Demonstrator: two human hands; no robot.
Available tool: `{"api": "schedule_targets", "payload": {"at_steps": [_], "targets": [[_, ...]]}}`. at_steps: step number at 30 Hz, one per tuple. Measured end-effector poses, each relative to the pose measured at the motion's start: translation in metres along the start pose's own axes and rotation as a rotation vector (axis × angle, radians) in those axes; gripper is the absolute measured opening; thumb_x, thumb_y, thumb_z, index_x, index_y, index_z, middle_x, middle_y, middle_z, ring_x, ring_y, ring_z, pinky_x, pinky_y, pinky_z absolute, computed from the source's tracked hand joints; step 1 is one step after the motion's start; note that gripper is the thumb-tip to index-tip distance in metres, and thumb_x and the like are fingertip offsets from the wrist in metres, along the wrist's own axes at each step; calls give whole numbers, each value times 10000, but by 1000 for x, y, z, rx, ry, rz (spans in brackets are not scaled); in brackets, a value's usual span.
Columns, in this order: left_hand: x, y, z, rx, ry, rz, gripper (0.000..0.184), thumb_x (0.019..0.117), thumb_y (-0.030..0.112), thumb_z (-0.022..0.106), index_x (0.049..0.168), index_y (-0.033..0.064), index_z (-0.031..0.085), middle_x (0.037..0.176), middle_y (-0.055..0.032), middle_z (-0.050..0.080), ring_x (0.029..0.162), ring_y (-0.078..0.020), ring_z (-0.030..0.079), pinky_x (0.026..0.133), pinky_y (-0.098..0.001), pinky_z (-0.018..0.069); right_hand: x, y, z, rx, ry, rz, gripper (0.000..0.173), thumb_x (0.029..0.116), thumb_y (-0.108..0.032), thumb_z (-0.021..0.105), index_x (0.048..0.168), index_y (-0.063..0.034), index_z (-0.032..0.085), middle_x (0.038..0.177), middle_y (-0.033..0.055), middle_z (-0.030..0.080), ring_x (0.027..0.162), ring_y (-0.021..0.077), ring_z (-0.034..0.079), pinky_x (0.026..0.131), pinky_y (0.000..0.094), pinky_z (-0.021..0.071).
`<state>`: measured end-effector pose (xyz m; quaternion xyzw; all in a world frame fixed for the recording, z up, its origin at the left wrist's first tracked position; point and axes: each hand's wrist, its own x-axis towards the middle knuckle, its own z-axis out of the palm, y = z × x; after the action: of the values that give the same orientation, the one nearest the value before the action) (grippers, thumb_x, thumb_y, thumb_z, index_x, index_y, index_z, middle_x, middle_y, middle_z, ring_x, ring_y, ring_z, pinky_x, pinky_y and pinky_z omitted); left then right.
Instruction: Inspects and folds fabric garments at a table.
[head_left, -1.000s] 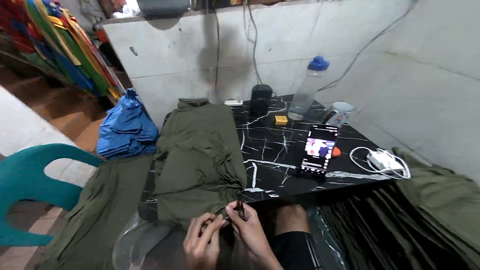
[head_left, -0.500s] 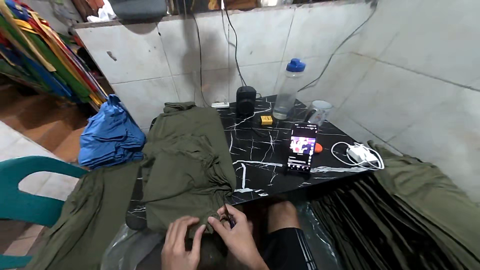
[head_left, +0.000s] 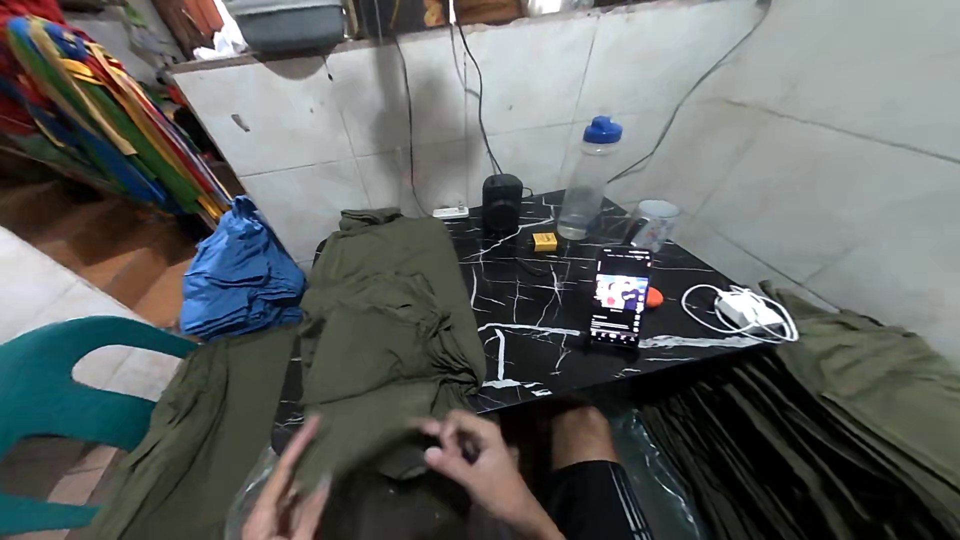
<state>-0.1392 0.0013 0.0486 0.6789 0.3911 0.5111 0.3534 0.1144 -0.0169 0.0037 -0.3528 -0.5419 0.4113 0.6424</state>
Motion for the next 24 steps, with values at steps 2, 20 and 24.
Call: {"api": "schedule_targets", "payload": {"at_steps": [2, 20, 24], "targets": [[12, 9, 3, -77, -16, 138, 711, 999, 236, 658, 1612, 331, 312, 1679, 102, 275, 1516, -139, 328, 1236, -363, 333, 7, -10, -1, 360, 91, -61, 114, 948, -188, 710, 923, -143, 609, 1279, 145, 705, 899, 66, 691, 709, 202, 524], [-24, -69, 128, 625, -21, 242, 205, 971, 327, 581, 1046, 293, 769, 1260, 10, 698, 1252, -209, 590, 1089, -497, 371, -26, 6, -13, -1107, 185, 327, 263, 888, -231, 745, 1070, -42, 724, 976, 123, 730, 789, 292, 730, 674, 505, 599], [-24, -64, 119, 367, -98, 244, 239, 922, 32, 569, 1009, 95, 782, 1016, -17, 763, 1005, -112, 712, 953, -302, 573, -28, 7, -12, -740, 121, 487, 301, 967, -287, 670, 1168, -68, 718, 985, 81, 748, 897, 205, 724, 834, 427, 591]]}}
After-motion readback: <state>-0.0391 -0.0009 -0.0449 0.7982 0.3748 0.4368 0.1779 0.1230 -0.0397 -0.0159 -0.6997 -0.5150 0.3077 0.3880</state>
